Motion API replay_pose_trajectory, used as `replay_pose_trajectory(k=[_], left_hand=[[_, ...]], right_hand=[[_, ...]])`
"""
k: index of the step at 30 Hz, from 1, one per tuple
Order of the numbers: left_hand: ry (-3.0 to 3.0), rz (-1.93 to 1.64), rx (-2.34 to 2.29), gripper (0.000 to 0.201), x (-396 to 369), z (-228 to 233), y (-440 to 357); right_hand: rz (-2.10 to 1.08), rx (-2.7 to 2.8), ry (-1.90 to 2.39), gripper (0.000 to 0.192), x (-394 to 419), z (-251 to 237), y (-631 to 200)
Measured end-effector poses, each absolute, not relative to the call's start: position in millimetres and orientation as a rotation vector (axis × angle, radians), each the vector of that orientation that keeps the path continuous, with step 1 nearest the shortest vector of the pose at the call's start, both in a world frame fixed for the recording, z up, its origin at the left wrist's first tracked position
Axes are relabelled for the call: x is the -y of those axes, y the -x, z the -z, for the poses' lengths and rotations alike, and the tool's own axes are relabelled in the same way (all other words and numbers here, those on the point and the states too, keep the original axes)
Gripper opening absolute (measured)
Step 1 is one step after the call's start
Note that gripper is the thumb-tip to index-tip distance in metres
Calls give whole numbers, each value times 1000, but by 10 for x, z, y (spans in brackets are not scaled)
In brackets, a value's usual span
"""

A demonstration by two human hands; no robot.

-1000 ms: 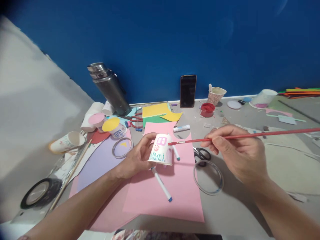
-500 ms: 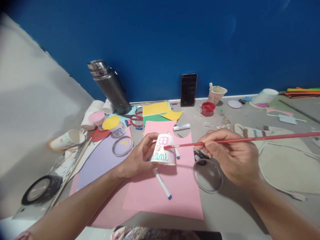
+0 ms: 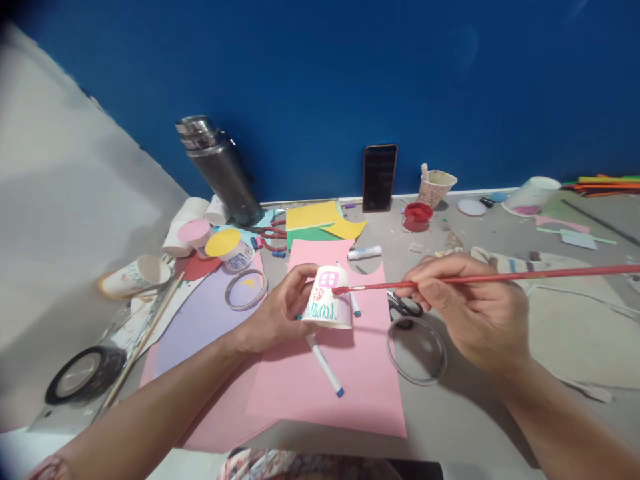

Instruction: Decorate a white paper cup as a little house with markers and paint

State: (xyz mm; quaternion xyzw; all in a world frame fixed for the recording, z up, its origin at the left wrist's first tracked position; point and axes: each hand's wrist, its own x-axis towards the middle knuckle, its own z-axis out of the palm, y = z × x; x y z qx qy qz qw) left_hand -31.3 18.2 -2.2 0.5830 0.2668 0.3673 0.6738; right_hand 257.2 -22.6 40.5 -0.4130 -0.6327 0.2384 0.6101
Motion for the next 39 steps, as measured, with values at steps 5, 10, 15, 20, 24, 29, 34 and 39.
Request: replay_pose_trajectory(k=[5,10,15,20,24,29,34,39], left_hand=[[-1311,-822,-617,72,-171,17,309],[-1313,-819,-623,72,-169,11,300],[-1312,-824,-618,72,-174,13,293],[-1316,-823,-599,72,-181,36,300],[-1309,-831,-583,72,-181,55,304],[-1312,-824,-592,72,-177,44,303],[-1312,-845,-588,73,-178,47,304],[-1293,-850,-590,74,-175,49,301]], right_hand=[[-618,1475,1027,16,257,-407,-2541],[-631,1468,957,12,247,-403,-2528],[-569,1524,980,13,230,-399,-2558],[-579,1506,973,14,239,-408,-2565],[-549,1522,1011,15,238,-412,-2568],[-571,1500,1015,14,233,-421,-2593],[-551,1455,1050,15,235,-425,-2589],[-592,1456,1118,19,236,-440,-2566]])
